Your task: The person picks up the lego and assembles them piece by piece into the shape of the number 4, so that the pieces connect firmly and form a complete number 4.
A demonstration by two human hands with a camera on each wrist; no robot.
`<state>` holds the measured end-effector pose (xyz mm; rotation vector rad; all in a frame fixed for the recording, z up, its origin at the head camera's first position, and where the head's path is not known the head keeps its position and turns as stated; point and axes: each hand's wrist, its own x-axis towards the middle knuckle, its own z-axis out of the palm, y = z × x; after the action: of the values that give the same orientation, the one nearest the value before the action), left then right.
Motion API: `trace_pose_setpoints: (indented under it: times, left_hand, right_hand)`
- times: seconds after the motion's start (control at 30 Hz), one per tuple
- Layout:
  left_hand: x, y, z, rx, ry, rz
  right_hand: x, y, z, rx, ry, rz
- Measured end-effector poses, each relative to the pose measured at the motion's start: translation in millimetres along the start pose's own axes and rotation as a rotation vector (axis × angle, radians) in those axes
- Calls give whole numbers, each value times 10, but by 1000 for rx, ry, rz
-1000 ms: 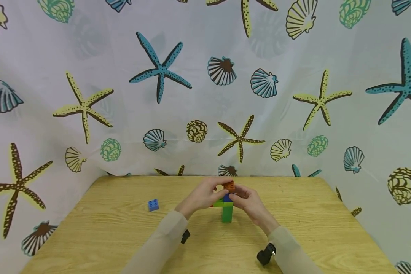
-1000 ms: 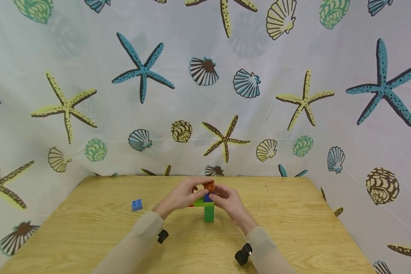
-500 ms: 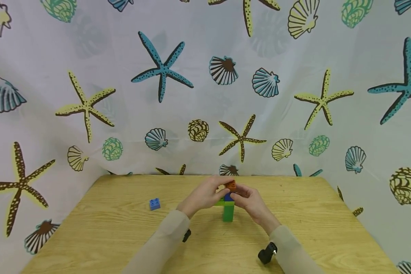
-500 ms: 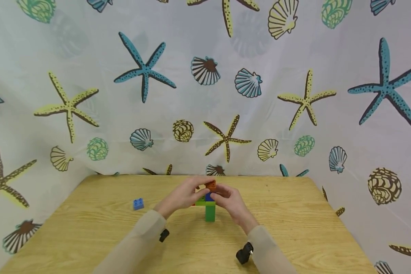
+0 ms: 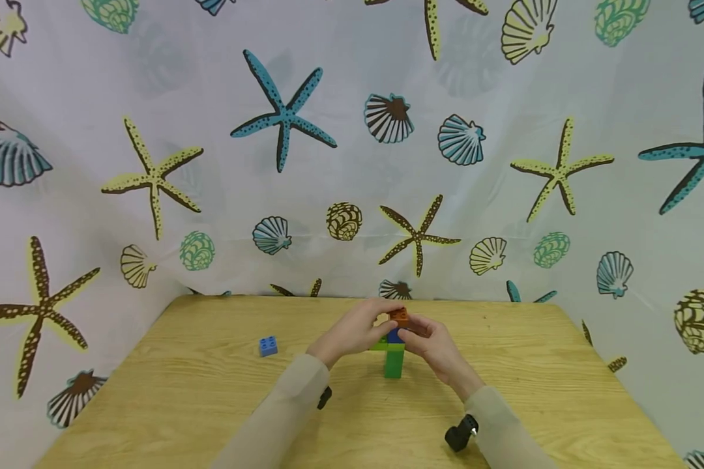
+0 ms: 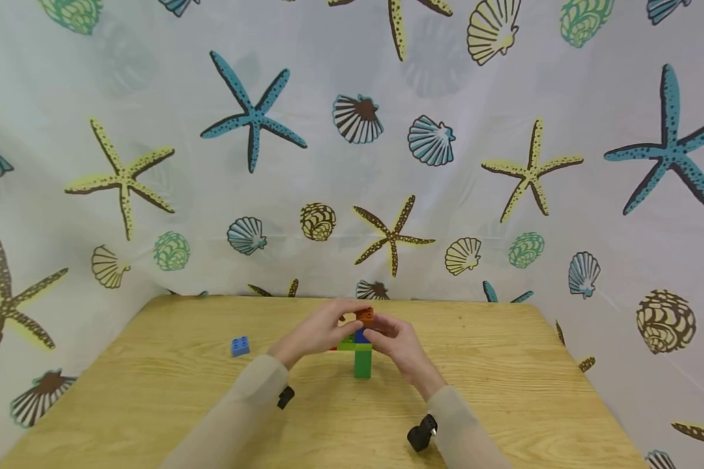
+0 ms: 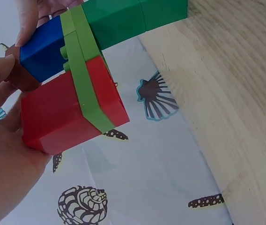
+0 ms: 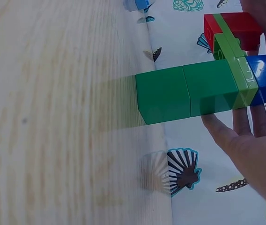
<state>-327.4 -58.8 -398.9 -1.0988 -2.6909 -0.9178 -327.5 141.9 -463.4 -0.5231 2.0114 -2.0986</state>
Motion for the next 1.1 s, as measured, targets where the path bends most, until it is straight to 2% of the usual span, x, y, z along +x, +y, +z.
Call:
trace_pose_setpoints:
  times: [0.17, 0.6, 0.77, 0.97, 1.1]
  left_hand:
    - [-43, 9, 0, -23, 16, -57]
    - [-47, -17, 23, -23, 24, -8]
    - [-45, -17, 28, -37, 26, -12]
    - [-78, -50, 65, -50, 99, -27]
    - [-106, -92, 82, -102, 169, -31]
  right_hand:
    - [-11, -23, 17, 29, 6, 7]
    - [20, -160, 92, 55, 100, 15]
    - [23, -170, 110, 57, 132, 17]
    - [31, -132, 128, 38, 150, -13]
    - [44, -132, 147, 27, 157, -34]
